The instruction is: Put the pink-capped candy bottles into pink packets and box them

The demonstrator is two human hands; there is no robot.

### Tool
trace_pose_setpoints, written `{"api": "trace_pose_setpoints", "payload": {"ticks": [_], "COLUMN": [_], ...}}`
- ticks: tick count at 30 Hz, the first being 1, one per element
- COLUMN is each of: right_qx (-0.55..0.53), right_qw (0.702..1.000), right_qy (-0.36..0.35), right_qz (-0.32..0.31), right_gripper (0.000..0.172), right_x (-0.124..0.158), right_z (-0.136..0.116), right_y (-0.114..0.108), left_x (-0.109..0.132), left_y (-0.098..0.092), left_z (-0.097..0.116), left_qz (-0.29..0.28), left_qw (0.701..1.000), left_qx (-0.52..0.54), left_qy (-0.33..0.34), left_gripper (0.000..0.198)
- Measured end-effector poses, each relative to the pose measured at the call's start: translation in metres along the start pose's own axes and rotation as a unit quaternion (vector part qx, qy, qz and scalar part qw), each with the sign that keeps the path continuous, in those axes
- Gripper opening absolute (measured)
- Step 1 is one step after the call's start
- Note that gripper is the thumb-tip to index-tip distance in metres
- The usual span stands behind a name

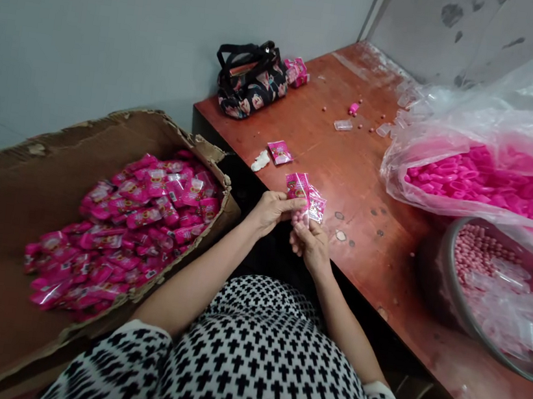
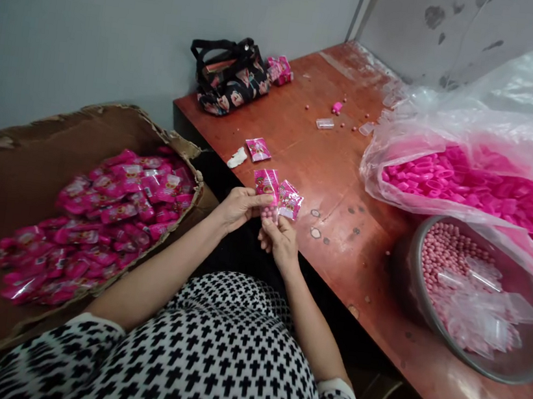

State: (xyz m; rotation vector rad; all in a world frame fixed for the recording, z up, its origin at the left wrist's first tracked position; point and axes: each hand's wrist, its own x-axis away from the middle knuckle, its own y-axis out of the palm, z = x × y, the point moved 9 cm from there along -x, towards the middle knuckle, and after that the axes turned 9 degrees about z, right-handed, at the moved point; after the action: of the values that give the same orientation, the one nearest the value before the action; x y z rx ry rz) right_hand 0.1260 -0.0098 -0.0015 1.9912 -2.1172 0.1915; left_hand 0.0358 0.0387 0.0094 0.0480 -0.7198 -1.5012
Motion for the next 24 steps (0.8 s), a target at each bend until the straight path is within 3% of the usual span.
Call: {"api": "trace_pose_setpoints", "payload": {"ticks": [4,10,18,24], "right_qx": [0.056,-0.048,0.062,-0.144], "right_qw": [0.995,0.999,0.993,0.989], "right_qy": [-0.052,0.020,-0.063,0.040], "right_qz": [0.058,0.001,0.075,0.008], "right_gripper": [0.028,0.026,0.027,0.025], "right_x": [-0.001,-0.004,0.001,-0.001], "right_z": [-0.013,0.000,-0.016,0.002], "right_y": [-0.010,0.000,-0.011,0.001], "left_x": [0.003,0.011,0.008,0.011], "left_y": [0.004,0.004,0.006,0.004], "left_z": [-0.006,-0.008,-0.008,-0.010], "left_qz": [-0.015,-0.009,0.005,0.010], "left_qw": [1.000,1.000,0.997,0.999], "left_qx": [0.021,0.023,0.078,0.044], "left_qy": [-0.014,-0.018,0.003,0.004], "left_gripper": [0.027,0.028,0.032,0.029]}}
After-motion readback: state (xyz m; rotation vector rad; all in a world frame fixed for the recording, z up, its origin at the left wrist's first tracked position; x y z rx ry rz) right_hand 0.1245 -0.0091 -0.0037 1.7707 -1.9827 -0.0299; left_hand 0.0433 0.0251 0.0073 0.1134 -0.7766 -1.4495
